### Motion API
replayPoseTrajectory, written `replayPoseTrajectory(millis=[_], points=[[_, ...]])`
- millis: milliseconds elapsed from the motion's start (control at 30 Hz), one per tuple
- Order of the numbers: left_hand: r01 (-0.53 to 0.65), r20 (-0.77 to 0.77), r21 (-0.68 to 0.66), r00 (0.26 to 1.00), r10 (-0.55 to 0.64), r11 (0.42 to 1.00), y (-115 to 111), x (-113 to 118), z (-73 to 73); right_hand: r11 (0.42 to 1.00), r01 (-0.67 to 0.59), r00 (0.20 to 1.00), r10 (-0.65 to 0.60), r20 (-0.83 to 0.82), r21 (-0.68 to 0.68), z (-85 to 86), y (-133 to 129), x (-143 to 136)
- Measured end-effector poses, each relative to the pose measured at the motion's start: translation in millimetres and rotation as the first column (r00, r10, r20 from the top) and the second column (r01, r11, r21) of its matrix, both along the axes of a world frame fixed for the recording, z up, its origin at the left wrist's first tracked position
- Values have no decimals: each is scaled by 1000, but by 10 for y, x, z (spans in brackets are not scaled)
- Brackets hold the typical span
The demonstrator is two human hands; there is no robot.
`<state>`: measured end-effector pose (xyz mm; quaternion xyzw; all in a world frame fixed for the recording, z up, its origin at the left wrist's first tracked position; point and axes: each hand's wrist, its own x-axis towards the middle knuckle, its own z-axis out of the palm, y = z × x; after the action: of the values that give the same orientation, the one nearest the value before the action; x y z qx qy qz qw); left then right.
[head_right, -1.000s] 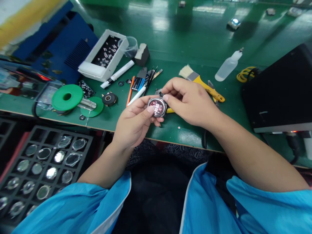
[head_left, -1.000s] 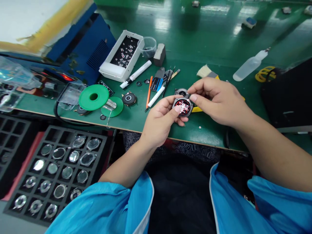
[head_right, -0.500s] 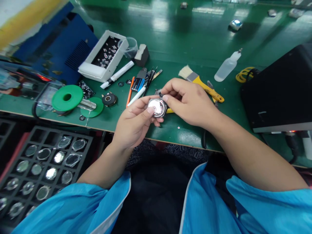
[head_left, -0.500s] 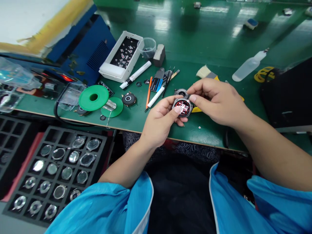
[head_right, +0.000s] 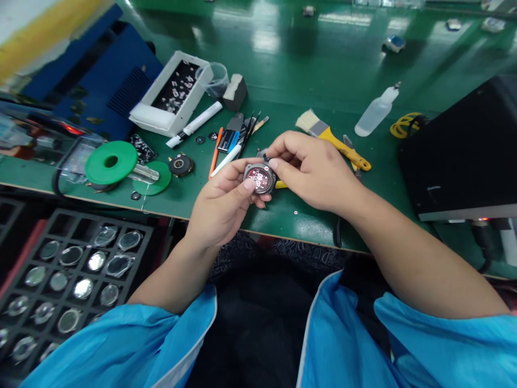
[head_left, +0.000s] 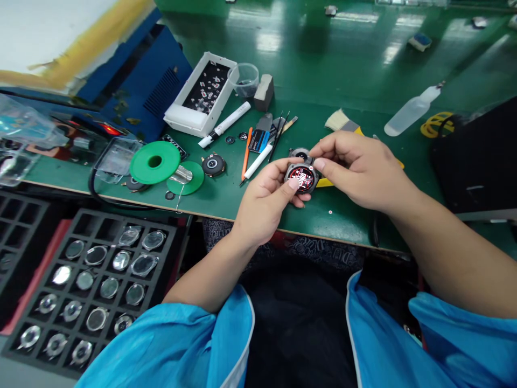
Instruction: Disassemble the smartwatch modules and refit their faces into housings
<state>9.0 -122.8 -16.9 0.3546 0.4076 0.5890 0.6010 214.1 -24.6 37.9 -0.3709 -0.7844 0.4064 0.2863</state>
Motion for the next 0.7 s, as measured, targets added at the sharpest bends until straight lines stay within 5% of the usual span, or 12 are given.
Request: replayPoseTrajectory(millis=[700], points=[[-1,-20,33,1000,1,999,-1,21,-40,1000,-3,1000,2,19,14,9,-11,-5]])
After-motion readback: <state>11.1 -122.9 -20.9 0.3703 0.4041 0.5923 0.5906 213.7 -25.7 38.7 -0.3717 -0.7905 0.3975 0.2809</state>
